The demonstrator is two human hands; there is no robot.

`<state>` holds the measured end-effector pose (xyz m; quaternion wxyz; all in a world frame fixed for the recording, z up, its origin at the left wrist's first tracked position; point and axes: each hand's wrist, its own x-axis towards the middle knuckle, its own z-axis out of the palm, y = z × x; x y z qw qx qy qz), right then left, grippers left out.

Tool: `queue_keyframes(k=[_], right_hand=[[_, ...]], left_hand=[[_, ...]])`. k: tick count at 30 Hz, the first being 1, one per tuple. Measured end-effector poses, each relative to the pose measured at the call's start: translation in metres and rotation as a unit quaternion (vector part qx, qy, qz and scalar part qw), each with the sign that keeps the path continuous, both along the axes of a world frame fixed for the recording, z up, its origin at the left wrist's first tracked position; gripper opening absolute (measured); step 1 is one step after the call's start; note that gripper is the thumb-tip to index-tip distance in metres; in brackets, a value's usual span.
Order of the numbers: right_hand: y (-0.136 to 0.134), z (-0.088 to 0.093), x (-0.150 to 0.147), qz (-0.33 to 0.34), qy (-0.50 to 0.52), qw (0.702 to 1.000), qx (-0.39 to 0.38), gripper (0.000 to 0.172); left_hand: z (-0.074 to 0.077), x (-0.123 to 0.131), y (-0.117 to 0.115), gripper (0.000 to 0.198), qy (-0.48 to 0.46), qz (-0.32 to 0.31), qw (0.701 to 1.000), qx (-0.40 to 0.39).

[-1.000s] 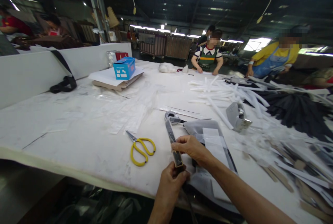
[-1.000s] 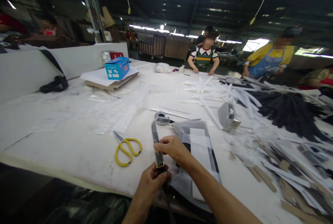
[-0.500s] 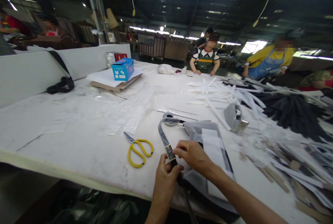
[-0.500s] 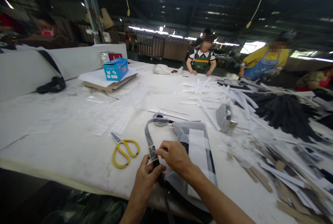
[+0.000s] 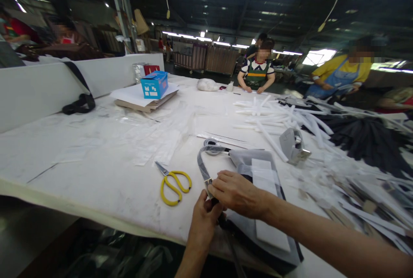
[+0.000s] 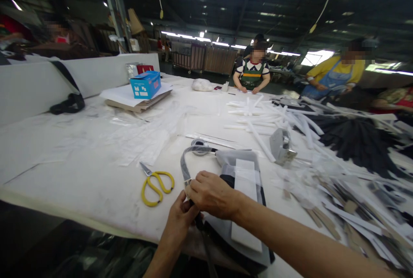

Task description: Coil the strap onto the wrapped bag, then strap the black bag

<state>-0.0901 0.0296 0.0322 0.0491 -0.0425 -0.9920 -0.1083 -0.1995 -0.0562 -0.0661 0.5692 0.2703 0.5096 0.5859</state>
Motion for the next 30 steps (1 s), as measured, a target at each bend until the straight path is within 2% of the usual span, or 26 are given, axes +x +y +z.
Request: queue_keyframes(k=[6,11,15,19,30], right_hand=[[0.017,0.006,-0.006,0.077,-0.035,0.995,0.051,0.017],[0.023,0.000,-0.007,0.081,0.001,0.995,0.054,0.016],[0.020,-0.007,-0.002,0.089,0.028,0.994,0.056,0.014],[0.019,-0.014,0.006,0.083,0.068,0.992,0.068,0.018],[0.012,-0.023,0.009,0.024,0.122,0.991,0.051,0.024]], left_hand=[[0.011,-0.001,0.000,0.045,-0.014,0.000,1.000,-0.024],[0.010,-0.002,0.000,0.047,-0.018,0.003,1.000,-0.018],[0.008,-0.002,0.000,0.060,-0.052,0.012,0.998,-0.016],[0.007,0.000,0.000,0.065,-0.072,0.016,0.997,-0.007],[0.000,0.003,0.000,0.059,-0.118,0.059,0.991,0.015]])
